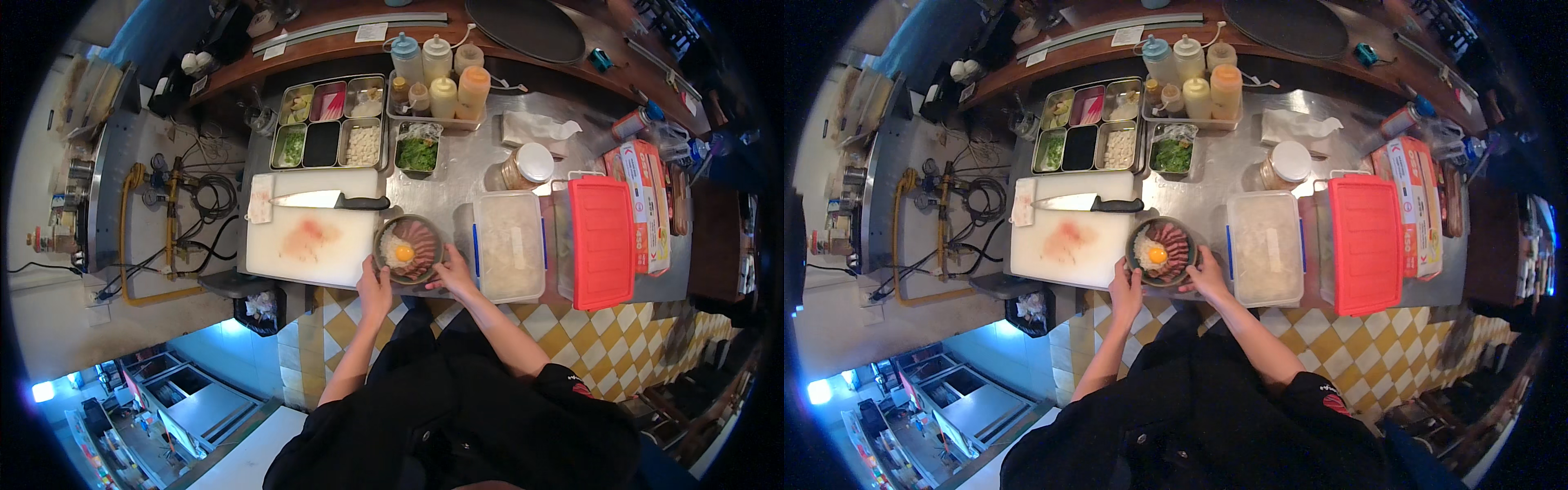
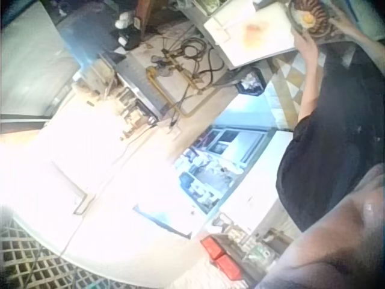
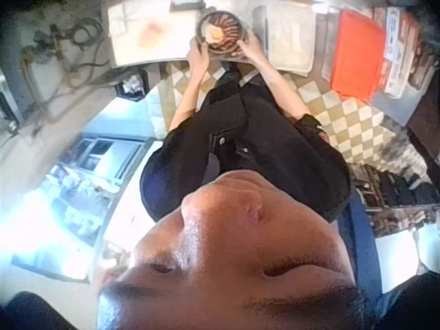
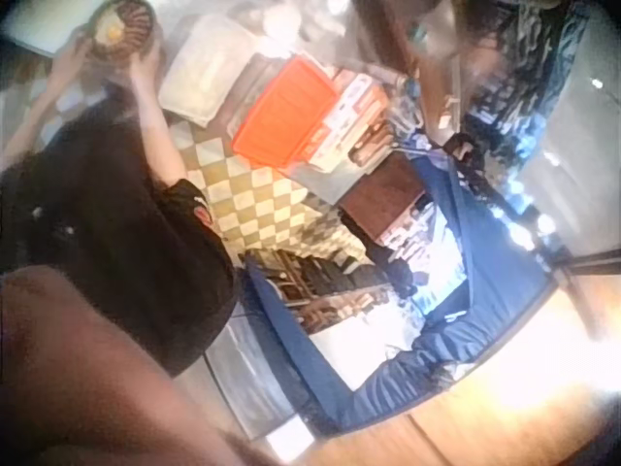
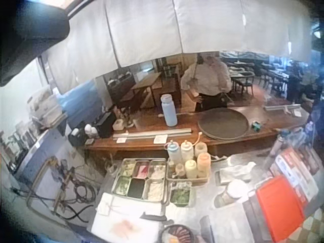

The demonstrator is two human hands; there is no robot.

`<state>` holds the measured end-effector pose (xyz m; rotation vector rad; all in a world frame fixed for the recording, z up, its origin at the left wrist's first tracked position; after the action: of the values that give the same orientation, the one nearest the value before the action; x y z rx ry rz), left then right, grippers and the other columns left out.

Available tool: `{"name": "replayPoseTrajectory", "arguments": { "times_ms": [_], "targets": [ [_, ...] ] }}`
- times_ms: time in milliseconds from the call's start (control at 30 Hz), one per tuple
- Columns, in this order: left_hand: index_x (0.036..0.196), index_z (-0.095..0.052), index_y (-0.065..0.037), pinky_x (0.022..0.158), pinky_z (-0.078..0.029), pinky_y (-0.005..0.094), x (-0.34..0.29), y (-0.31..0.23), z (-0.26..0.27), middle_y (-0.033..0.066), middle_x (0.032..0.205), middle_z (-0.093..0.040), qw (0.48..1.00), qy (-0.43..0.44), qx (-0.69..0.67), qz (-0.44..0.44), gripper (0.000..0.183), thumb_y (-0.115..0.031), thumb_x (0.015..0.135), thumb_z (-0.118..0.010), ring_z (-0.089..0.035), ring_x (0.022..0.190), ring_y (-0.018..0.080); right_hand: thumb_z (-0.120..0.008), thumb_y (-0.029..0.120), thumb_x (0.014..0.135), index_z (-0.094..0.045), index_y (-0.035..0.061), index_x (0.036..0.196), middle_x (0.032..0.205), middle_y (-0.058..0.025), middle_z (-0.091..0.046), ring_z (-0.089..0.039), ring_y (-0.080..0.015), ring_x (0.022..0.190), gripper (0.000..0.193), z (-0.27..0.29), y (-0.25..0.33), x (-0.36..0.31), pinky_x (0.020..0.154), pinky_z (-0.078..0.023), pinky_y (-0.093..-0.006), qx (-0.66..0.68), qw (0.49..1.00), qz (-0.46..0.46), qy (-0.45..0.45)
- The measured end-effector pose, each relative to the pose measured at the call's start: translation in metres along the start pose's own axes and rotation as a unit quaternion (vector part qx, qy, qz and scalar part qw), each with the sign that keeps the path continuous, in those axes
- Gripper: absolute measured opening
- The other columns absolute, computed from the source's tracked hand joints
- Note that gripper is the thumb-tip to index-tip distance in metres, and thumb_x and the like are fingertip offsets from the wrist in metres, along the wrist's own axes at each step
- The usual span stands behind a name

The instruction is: The person assembles a rice bowl by layering rice, sliced meat, a raw egg yolk, lettuce, shredded vegetables, and a sauce. The person retrieves ingredients from containers and a refrigerator, cracks an egg, and arranges toppings in a bowl on a stainless steel counter.

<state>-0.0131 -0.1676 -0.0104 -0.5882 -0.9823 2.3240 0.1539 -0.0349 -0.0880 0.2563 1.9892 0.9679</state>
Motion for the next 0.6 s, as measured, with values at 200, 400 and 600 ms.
{"name": "replayPoseTrajectory", "arguments": {
  "times_ms": [200, 400, 600],
  "targets": [
    [0.140, -0.051, 0.002, 0.070, -0.054, 0.0440, 0.005, 0.000, 0.015, 0.0199, 0.084, -0.070, 0.999, -0.030, 0.008, 0.011, 0.041, -0.010, 0.101, -0.059, -0.070, 0.072, 0.0322, -0.054, -0.001, 0.101, -0.014, 0.0078, 0.163, 0.115, -0.0256, -0.064, -0.072, -0.0291, 0.082, 0.074, -0.014, 0.002, 0.012, 0.066, -0.066, -0.0407, -0.018, 0.999, -0.035, 0.022],
    [0.140, -0.051, 0.003, 0.063, -0.055, 0.0395, 0.001, -0.018, 0.023, 0.0197, 0.087, -0.071, 0.997, -0.011, -0.046, 0.055, 0.041, -0.012, 0.103, -0.059, -0.070, 0.064, 0.0257, -0.055, 0.001, 0.103, -0.015, 0.0079, 0.163, 0.118, -0.0253, -0.064, -0.072, -0.0302, 0.085, 0.072, -0.018, 0.001, 0.017, 0.070, -0.066, -0.0412, 0.025, 0.994, -0.055, 0.088],
    [0.140, -0.051, 0.003, 0.073, -0.058, 0.0397, 0.007, -0.013, 0.025, 0.0247, 0.107, -0.070, 0.999, -0.051, -0.009, 0.000, 0.045, -0.013, 0.100, -0.063, -0.072, 0.084, 0.0323, -0.054, 0.003, 0.104, -0.019, 0.0077, 0.162, 0.124, -0.0236, -0.062, -0.072, -0.0298, 0.089, 0.067, -0.021, -0.001, 0.020, 0.072, -0.065, -0.0422, 0.044, 0.992, -0.080, 0.093]
  ]
}}
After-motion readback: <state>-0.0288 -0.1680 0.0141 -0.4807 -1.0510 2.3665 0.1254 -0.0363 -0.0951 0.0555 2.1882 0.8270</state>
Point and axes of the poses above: each hand's wrist, its own x-axis towards the middle knuckle, its own z-axis out of the back of the hand, y = z × x, the point moved 8 cm from there along x, towards the middle knuckle
